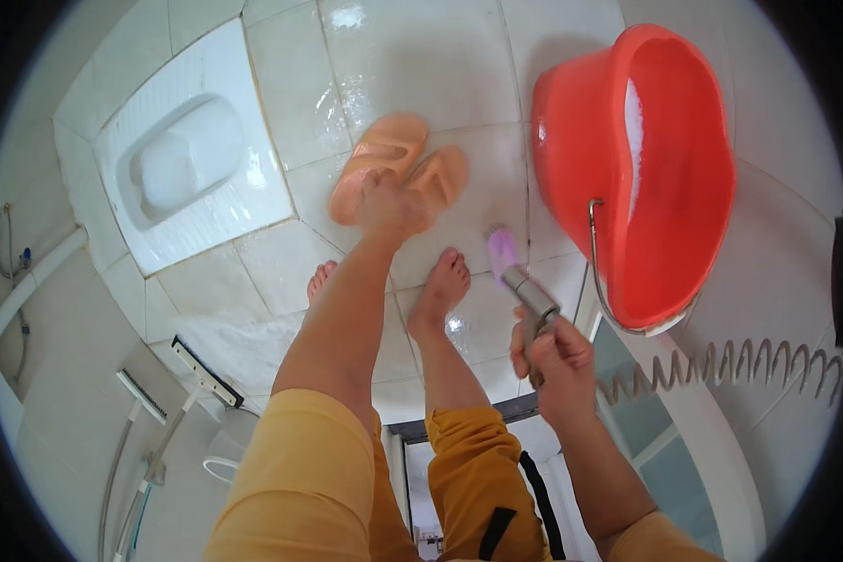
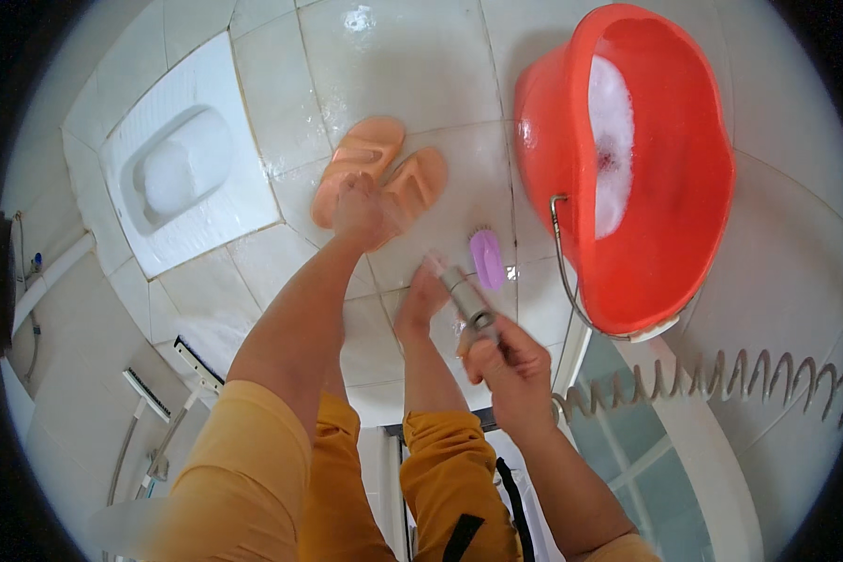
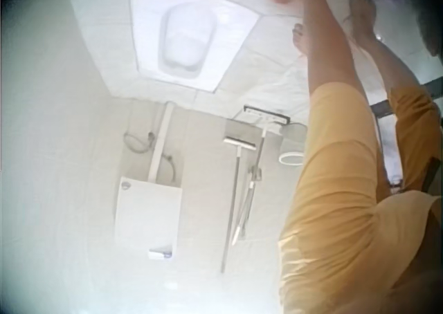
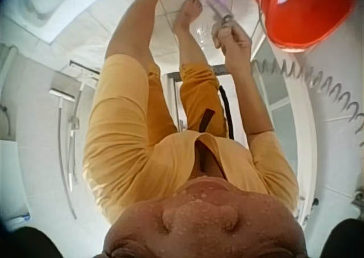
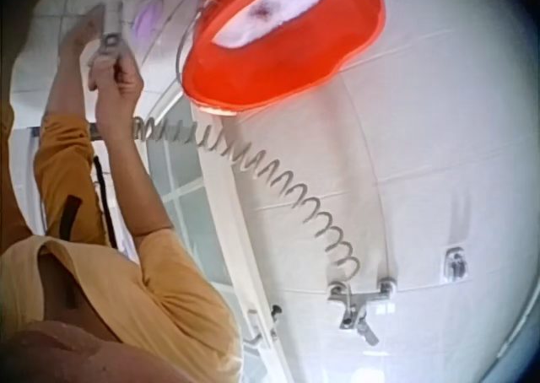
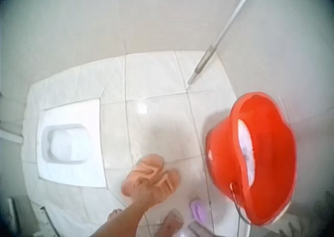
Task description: Cleaning a pair of rubber slippers with a brush and soapy water in a bathroom.
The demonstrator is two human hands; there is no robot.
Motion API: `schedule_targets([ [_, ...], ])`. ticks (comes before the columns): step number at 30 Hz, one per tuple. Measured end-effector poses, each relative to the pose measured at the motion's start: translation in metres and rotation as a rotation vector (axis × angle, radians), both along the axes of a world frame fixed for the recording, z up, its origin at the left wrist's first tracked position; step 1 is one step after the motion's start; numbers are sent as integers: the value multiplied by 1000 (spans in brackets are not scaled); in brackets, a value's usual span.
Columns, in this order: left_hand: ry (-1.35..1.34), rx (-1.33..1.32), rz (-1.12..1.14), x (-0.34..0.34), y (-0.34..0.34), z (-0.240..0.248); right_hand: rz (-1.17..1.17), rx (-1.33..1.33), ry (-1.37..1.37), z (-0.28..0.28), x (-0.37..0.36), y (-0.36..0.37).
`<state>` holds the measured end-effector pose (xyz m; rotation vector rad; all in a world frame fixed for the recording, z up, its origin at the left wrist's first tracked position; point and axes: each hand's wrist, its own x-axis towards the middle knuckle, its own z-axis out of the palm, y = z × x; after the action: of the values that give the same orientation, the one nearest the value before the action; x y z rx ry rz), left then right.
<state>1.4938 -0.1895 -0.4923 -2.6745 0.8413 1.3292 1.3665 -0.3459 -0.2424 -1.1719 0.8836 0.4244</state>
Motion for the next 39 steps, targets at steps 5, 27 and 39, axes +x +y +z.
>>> schedule_targets([
  [5, -404, -248, 1210, -41, -9, -14, -73, -71, -3, -19, 5, 3],
  [27, 804, -579, 1760, -38, 8, 6, -71, -217, 45, -25, -28, 33],
  [39, 1252, -833, 923, -119, 41, 50, 70, -408, -23, -77, -36, 33],
])
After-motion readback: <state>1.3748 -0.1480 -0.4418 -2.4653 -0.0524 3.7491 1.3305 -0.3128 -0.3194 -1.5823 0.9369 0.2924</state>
